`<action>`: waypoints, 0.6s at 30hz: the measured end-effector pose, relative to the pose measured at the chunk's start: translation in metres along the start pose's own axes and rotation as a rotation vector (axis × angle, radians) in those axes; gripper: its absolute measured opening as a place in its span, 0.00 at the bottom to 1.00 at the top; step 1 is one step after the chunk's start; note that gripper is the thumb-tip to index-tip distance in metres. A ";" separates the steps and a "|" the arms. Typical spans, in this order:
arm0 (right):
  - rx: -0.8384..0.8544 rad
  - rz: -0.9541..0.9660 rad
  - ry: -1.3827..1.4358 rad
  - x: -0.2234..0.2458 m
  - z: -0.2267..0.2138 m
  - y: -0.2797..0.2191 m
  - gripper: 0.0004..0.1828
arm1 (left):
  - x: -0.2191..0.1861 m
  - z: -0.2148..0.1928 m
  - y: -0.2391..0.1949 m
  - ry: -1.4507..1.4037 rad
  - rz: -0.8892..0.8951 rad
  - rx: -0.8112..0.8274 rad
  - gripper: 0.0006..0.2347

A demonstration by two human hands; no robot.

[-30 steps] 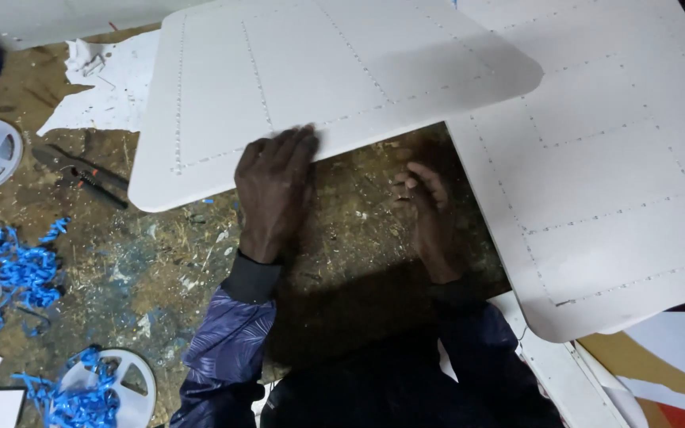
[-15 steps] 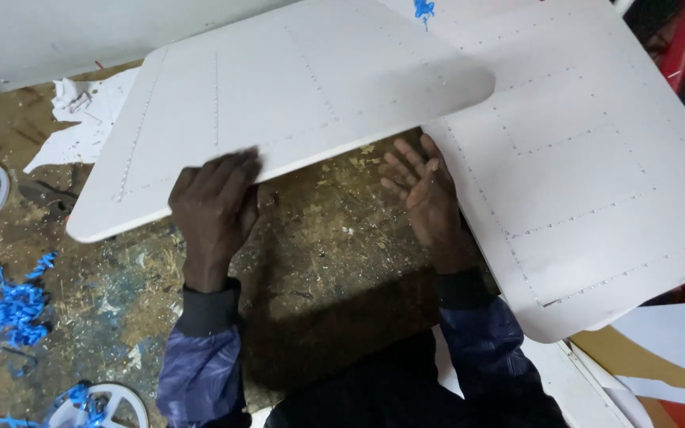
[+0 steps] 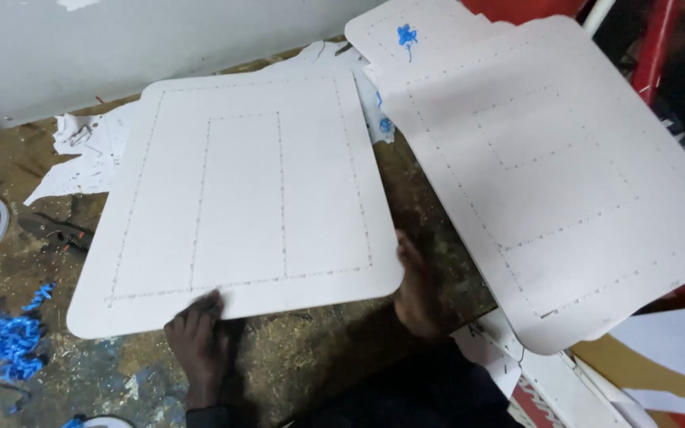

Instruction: The person is organizing and stacking various white foam sign components and handling LED strip reels on a workbench.

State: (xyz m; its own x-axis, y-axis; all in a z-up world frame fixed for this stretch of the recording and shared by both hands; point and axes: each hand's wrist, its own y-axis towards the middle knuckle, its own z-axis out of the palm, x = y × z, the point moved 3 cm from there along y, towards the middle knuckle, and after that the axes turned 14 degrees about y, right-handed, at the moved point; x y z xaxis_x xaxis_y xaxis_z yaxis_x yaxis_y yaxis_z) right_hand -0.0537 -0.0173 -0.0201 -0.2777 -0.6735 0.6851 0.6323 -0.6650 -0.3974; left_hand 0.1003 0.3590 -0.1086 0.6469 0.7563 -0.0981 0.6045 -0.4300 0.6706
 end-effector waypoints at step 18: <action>0.142 -1.555 -1.161 -0.009 -0.109 0.087 0.18 | -0.140 0.038 0.022 -0.480 0.195 0.365 0.16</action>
State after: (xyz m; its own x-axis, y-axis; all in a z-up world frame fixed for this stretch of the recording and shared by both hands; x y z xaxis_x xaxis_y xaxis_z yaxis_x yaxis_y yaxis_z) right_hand -0.0749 -0.1041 -0.1273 -0.0643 0.9295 0.3631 0.4063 -0.3079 0.8603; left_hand 0.0404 0.2246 -0.1087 0.8463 0.3783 -0.3751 0.5195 -0.7421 0.4236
